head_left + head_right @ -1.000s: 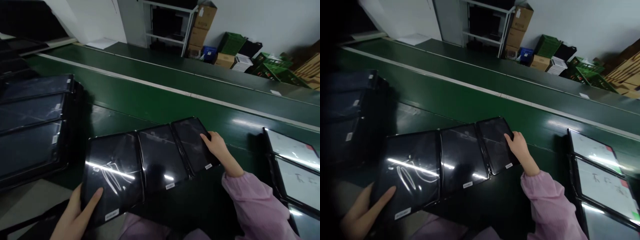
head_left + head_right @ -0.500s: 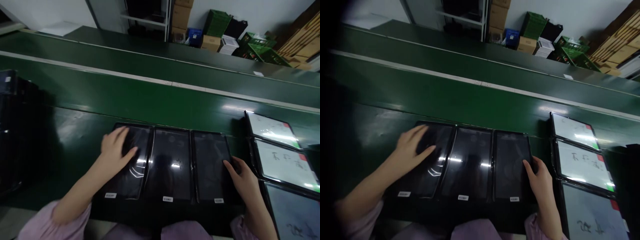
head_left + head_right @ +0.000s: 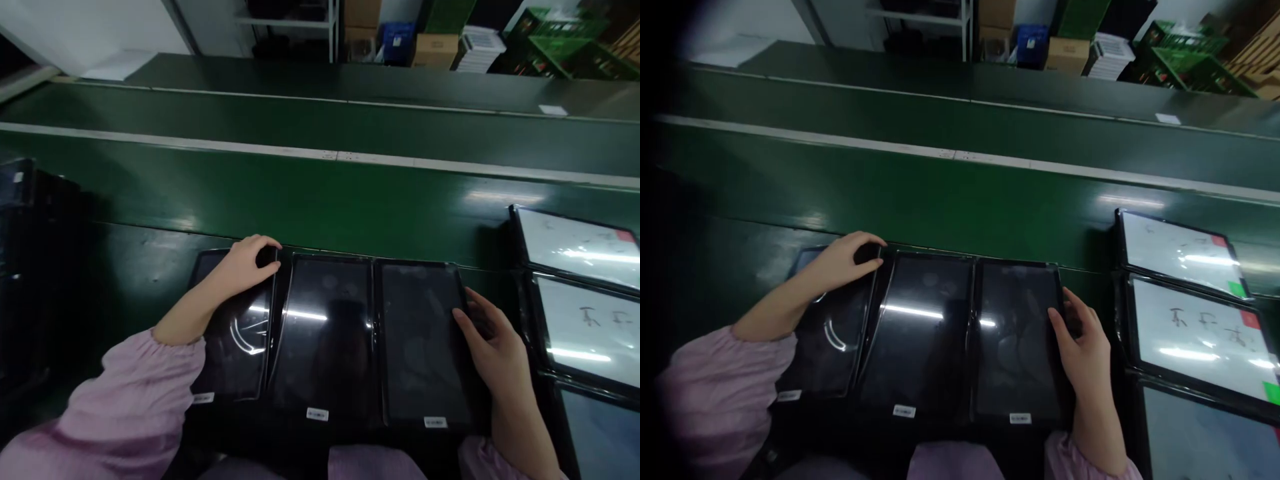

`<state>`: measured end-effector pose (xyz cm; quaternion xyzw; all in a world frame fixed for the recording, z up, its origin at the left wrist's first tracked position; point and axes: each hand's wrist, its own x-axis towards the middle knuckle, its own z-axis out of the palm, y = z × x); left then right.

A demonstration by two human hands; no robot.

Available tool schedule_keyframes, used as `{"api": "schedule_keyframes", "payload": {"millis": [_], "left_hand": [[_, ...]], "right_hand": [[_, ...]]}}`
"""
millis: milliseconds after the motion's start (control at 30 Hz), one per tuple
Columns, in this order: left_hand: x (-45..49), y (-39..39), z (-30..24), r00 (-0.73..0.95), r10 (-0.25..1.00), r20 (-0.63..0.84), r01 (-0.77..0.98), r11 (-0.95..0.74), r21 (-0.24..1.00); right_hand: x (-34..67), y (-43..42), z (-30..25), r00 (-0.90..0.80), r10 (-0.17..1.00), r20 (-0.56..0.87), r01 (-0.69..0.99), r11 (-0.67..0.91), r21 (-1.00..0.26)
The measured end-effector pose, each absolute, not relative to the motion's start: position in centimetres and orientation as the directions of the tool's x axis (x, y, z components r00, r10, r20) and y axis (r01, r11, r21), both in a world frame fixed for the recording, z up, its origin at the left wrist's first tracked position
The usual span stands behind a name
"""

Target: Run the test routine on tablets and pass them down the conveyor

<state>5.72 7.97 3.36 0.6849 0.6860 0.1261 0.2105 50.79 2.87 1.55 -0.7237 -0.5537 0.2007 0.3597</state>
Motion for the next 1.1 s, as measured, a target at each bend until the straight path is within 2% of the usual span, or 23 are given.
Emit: {"api": "schedule_keyframes", "payload": {"millis": [333,467,633,767,867,933,1033,1100], "left_hand": [[7.4,8.2,4.0,-0.045,0.988,-0.145,0.867,0.111,0.485],[7.8,8.8,4.0,-0.133,0.98,-0.15,0.883,0.185,0.43],[9.0,9.2,4.9,-0.198,0.957,-0.213,0.882,0.268,0.386],[10.3,8.5,5.4,-0.146,0.962,-0.231,0.847,0.243,0.472],[10.7,7.9,5.0,-0.06,0.984,-0.169,0.792,0.15,0.592],[10.8,7.8,4.5,-0.007,0.994,-0.112,0.779,0.076,0.622],[10.5,8.8,3.8,0.068,0.989,-0.128,0.785,0.027,0.619],[10.1,10.0,3.6,0.1,0.976,-0.193,0.78,0.044,0.625]], "right_hand": [[50.9,5.0,2.4,0.313,0.95,-0.007,0.58,-0.197,-0.791],[50.9,5.1,2.3,0.334,0.941,-0.061,0.537,-0.243,-0.808],[51.0,5.2,2.2,0.295,0.955,-0.042,0.549,-0.205,-0.81],[51.5,5.1,2.6,0.249,0.967,-0.045,0.582,-0.187,-0.791],[51.5,4.3,3.7,0.217,0.973,0.074,0.674,-0.094,-0.733],[50.7,3.5,4.7,0.14,0.965,0.22,0.784,0.027,-0.62],[47.9,2.2,6.2,-0.104,0.922,0.374,0.857,0.273,-0.437],[45.5,1.7,6.7,-0.28,0.885,0.372,0.796,0.43,-0.426]]}}
